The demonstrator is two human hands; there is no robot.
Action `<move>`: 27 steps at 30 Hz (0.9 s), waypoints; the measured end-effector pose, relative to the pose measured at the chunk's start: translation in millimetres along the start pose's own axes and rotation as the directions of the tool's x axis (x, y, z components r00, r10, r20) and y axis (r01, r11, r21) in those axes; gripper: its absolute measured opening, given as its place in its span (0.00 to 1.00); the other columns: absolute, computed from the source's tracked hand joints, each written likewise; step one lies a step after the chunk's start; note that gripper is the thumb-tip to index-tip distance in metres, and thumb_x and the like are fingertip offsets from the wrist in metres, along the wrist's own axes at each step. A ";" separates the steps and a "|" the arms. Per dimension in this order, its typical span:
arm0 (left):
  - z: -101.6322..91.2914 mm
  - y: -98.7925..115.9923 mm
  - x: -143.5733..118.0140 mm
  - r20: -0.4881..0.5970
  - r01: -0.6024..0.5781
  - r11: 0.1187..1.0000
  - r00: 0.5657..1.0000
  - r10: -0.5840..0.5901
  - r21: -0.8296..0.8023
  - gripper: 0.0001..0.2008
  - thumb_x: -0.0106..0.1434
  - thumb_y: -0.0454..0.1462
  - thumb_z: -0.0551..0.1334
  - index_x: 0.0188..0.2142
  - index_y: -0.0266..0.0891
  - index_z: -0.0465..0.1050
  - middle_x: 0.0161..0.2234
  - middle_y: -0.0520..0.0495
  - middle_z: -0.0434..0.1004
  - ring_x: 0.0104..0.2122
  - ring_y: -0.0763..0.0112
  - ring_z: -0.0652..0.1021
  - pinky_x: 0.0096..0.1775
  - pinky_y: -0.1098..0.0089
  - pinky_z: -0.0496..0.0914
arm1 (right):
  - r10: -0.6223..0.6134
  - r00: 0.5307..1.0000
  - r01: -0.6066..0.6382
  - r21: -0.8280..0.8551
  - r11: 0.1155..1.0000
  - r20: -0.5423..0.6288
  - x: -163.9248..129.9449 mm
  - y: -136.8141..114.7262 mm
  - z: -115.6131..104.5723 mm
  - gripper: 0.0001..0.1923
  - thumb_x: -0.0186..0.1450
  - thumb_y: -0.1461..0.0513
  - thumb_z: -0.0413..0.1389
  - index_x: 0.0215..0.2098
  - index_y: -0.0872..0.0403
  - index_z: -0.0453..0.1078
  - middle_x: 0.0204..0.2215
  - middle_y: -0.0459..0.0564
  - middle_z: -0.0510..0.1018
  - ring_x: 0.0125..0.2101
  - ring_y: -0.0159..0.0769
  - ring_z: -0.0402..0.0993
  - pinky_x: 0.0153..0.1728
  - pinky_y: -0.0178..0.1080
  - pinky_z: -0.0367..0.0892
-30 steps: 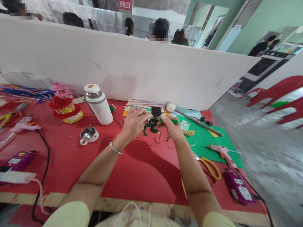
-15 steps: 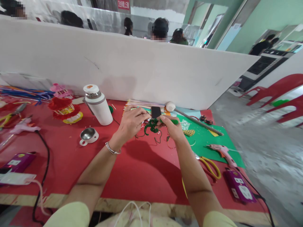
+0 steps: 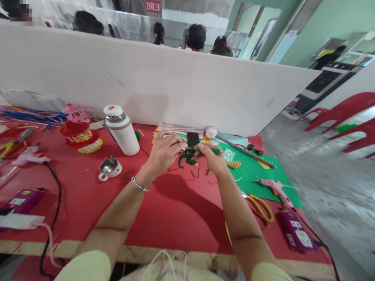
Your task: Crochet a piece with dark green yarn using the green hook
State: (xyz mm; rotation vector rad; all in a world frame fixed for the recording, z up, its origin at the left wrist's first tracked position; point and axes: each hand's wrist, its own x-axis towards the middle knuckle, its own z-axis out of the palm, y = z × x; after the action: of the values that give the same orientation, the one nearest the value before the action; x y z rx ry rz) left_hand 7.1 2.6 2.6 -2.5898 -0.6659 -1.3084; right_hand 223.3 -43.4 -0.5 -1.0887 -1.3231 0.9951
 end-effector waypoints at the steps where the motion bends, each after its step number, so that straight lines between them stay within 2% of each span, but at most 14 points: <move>1: 0.7 0.0 -0.3 -0.002 -0.005 1.000 1.000 0.005 -0.004 0.16 0.69 0.26 0.56 0.45 0.45 0.79 0.39 0.49 0.83 0.40 0.67 0.80 0.55 0.56 0.64 | -0.001 1.000 0.001 0.002 1.000 0.000 -0.2 -0.3 0.2 0.23 0.61 0.41 0.64 0.28 0.51 0.80 0.22 0.47 0.81 0.23 0.37 0.79 0.28 0.40 0.79; 7: 7.0 0.6 -1.3 -0.020 0.018 0.998 1.000 -0.020 -0.066 0.16 0.69 0.26 0.56 0.45 0.45 0.79 0.39 0.47 0.81 0.40 0.67 0.79 0.50 0.59 0.67 | -0.004 1.000 0.004 0.019 1.000 0.002 -0.2 2.1 0.8 0.21 0.62 0.43 0.63 0.28 0.51 0.80 0.22 0.47 0.81 0.23 0.36 0.79 0.28 0.40 0.79; 14: 18.9 5.5 -2.6 -0.101 0.114 0.972 0.985 -0.137 -0.206 0.13 0.72 0.32 0.55 0.44 0.42 0.79 0.38 0.45 0.80 0.41 0.65 0.77 0.45 0.62 0.69 | -0.020 0.999 0.023 0.111 0.994 -0.028 0.8 8.2 0.1 0.19 0.64 0.46 0.64 0.27 0.52 0.81 0.23 0.47 0.82 0.23 0.35 0.79 0.27 0.37 0.77; 20: 28.2 15.1 -3.0 -0.187 0.190 0.936 0.950 -0.252 -0.295 0.10 0.74 0.35 0.56 0.43 0.42 0.77 0.38 0.45 0.79 0.41 0.65 0.77 0.45 0.63 0.70 | -0.033 0.998 0.045 0.210 0.977 -0.058 0.9 12.9 3.6 0.19 0.64 0.45 0.64 0.34 0.52 0.82 0.25 0.48 0.82 0.23 0.38 0.80 0.27 0.41 0.79; 23: 33.8 18.0 -4.5 -0.228 0.200 0.927 0.933 -0.279 -0.319 0.12 0.74 0.35 0.56 0.49 0.42 0.78 0.40 0.44 0.79 0.41 0.65 0.77 0.44 0.64 0.71 | -0.013 0.998 0.029 0.266 0.963 -0.061 1.1 16.1 5.6 0.21 0.63 0.44 0.64 0.36 0.53 0.82 0.27 0.50 0.83 0.24 0.40 0.81 0.29 0.44 0.81; 27: 40.2 17.1 -7.7 -0.265 0.172 0.922 0.925 -0.272 -0.347 0.17 0.74 0.33 0.55 0.56 0.46 0.78 0.40 0.44 0.76 0.40 0.67 0.76 0.41 0.65 0.71 | -0.023 1.000 0.025 0.334 0.942 -0.010 2.2 16.6 7.4 0.22 0.63 0.43 0.61 0.36 0.53 0.81 0.31 0.52 0.85 0.28 0.41 0.82 0.30 0.43 0.81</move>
State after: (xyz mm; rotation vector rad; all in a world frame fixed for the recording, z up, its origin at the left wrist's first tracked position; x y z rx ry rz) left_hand 40.0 -1.4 -26.9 -2.5037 -0.7656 -1.9956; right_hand 216.8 -37.3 -16.5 -0.8127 -1.1089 1.1492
